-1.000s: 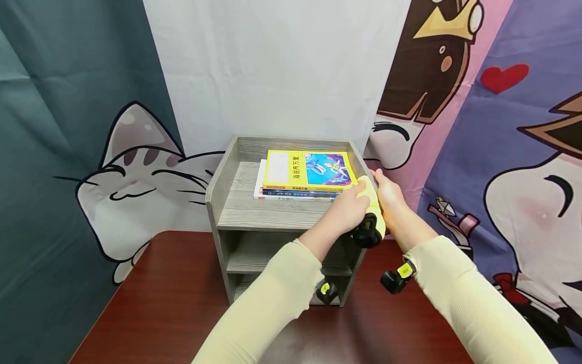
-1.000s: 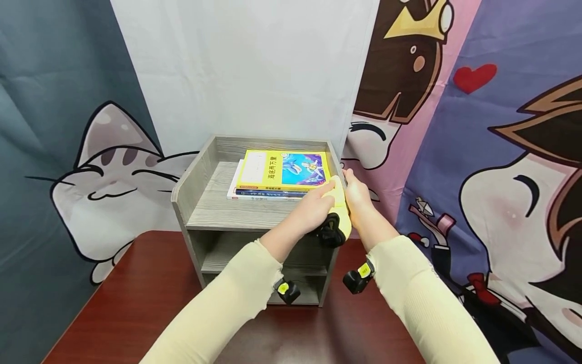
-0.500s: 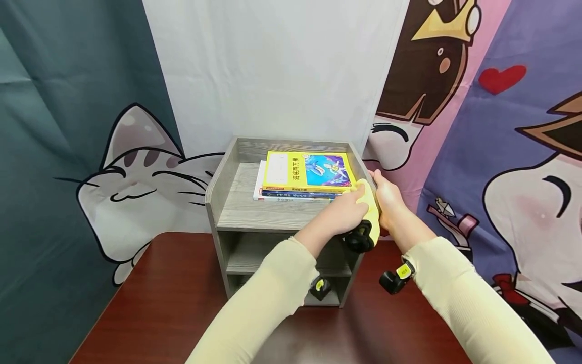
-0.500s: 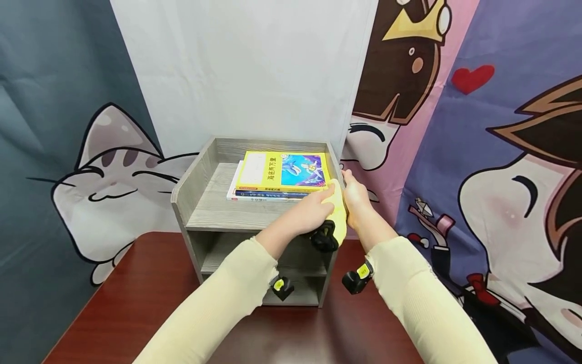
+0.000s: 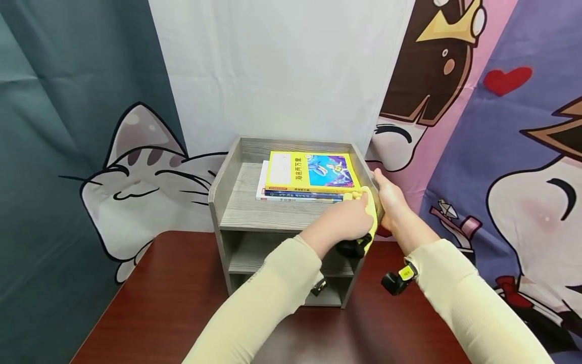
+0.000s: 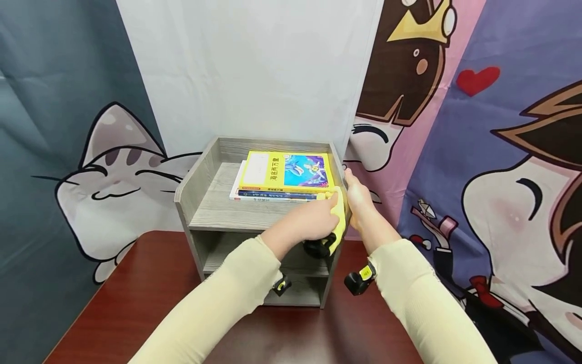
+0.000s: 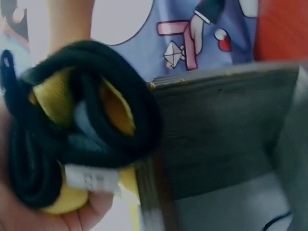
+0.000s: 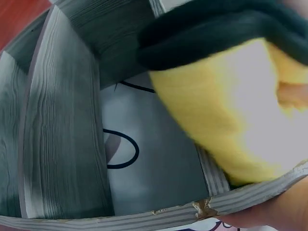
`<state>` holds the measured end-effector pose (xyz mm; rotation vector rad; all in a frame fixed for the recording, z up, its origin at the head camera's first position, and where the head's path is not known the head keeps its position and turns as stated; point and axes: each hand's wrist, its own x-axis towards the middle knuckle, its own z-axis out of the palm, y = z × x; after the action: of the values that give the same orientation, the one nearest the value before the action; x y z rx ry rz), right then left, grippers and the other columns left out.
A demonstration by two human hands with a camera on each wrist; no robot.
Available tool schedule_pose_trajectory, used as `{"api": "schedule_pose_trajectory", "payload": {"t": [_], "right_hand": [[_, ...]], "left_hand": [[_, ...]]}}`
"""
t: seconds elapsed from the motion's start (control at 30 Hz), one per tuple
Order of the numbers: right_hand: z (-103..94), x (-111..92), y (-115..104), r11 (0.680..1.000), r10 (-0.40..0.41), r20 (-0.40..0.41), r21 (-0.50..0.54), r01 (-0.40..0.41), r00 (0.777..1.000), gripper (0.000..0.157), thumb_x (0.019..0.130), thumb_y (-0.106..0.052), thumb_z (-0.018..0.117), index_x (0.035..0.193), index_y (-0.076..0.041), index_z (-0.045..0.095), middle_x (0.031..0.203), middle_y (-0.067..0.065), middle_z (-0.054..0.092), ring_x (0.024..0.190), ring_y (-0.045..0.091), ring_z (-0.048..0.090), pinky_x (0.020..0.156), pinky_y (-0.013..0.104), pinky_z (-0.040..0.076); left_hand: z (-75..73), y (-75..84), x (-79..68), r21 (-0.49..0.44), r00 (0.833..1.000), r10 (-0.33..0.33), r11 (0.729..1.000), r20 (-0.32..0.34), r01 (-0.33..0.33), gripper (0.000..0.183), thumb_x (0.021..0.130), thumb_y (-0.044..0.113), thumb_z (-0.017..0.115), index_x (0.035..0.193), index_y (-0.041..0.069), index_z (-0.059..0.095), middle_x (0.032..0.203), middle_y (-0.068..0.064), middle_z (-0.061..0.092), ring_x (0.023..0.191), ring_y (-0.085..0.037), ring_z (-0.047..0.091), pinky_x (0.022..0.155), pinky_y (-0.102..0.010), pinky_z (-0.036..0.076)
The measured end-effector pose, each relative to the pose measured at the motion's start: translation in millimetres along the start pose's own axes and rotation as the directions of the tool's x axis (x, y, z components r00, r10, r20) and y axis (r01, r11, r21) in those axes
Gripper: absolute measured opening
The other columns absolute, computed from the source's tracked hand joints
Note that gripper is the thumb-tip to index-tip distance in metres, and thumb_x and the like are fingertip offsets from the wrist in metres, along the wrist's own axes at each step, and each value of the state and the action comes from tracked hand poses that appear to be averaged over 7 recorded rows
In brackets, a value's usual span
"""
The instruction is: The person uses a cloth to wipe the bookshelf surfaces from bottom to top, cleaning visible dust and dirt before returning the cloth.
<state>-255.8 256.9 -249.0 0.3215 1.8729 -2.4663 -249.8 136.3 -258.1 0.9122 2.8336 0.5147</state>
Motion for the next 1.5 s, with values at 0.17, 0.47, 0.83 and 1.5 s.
{"api": "schedule_pose_trajectory", "payload": {"t": [0.17,0.47,0.83,1.5], "right_hand": [[-3.9,0.8,3.9,0.999,-0.019,0.044,-0.035,0.02,0.999,0.05,0.094,-0.048,0.042,0.127,-0.011,0.04,0.116,0.005,0.044,0.096,0.011,0.049,0.081,0.023,0.044],[-6.5,2.1,6.6,0.983,-0.081,0.063,-0.16,0.09,0.995,0.054,0.1,-0.034,0.033,0.149,-0.019,0.016,0.125,0.005,0.04,0.105,0.011,0.044,0.081,0.023,0.042],[-10.2,-1.0,2.3,0.977,-0.074,0.038,-0.199,0.08,0.997,0.054,0.099,-0.035,0.037,0.148,-0.021,0.02,0.108,-0.002,0.048,0.087,0.007,0.054,0.072,0.024,0.046],[-13.3,4.4,3.5,0.982,-0.129,0.03,-0.137,0.132,0.991,0.053,0.097,-0.032,0.045,0.145,-0.018,0.027,0.111,-0.003,0.044,0.093,0.006,0.049,0.075,0.02,0.044]], "left_hand": [[11.6,12.3,-3.2,0.343,0.998,-0.058,0.937,-0.022,0.062,0.066,0.091,0.041,0.047,0.147,0.015,0.025,0.139,-0.002,0.04,0.126,-0.016,0.035,0.093,-0.038,0.04],[14.2,-1.7,-13.9,0.489,0.994,-0.106,0.866,-0.018,0.101,0.058,0.092,0.04,0.043,0.146,0.021,0.032,0.143,-0.007,0.037,0.126,-0.016,0.038,0.076,-0.033,0.047],[-1.9,-47.5,-43.9,0.422,0.988,-0.139,0.893,-0.072,0.157,0.06,0.088,0.035,0.049,0.143,0.014,0.036,0.14,-0.013,0.039,0.118,-0.024,0.045,0.066,-0.039,0.049],[-27.0,-116.9,-87.1,0.407,0.938,-0.313,0.845,-0.148,0.347,0.059,0.089,0.026,0.044,0.144,0.008,0.033,0.143,-0.023,0.033,0.108,-0.033,0.055,0.068,-0.042,0.049]]}}
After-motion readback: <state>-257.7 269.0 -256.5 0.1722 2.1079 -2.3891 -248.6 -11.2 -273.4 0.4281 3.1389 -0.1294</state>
